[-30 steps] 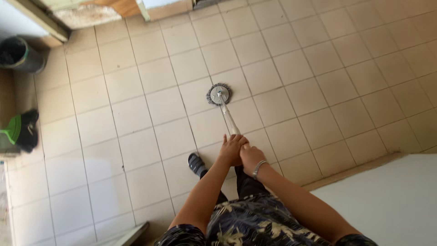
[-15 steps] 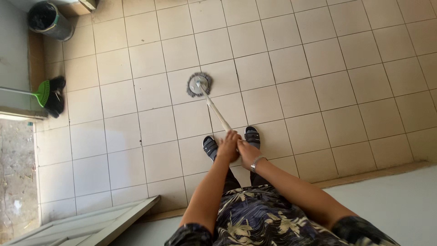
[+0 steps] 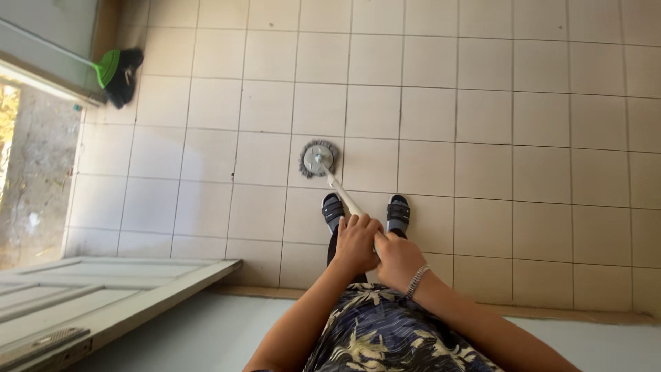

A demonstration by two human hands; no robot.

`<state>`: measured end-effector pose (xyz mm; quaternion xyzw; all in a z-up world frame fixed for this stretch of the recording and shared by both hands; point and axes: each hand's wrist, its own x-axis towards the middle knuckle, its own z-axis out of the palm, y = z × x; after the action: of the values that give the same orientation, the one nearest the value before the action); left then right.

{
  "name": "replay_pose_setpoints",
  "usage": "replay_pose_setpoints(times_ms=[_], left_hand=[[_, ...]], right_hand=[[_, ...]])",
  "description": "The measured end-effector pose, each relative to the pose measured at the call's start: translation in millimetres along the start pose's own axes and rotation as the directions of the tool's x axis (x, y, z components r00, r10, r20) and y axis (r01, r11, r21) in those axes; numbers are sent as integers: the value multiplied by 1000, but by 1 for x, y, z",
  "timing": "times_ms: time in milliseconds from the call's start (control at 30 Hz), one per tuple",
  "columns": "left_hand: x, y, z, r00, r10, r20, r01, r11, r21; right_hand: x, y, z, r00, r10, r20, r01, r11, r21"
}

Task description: The person cleans the tiled floor using a mop, moving the mop head in a circular motion across the surface and stepping around the room.

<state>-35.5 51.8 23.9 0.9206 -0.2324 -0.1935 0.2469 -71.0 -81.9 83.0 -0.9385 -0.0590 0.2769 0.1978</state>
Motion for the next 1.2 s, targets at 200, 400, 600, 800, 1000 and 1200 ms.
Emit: replay_pose_setpoints(times_ms=[200,400,600,800,1000,1200], left_hand=[[38,-107,57,981,-90,-170,60,983,-172],[45,-116,42,980,109,-166,-118,992,-45],[12,-36,-9,981,192,-39,-195,972,-132],[-13,-50,37,937,9,-349,-95,968,-231],[31,-116,94,928,-36,-371,-87,947,-309],[25,-52,79,956,142,-256,-248,856,-453]], right_hand=[[99,0,61,999,-36,-15,37,999,31],[94,-21,34,960,96,261,-60,988,-142],[7,-21,-36,956,6,294,24,995,-98],[24,-35,-16,964,10,265,23,992,-121],[62,-31,22,981,52,187,-27,991,-130],[6,-16,-19,963,160,216,-131,981,-142]])
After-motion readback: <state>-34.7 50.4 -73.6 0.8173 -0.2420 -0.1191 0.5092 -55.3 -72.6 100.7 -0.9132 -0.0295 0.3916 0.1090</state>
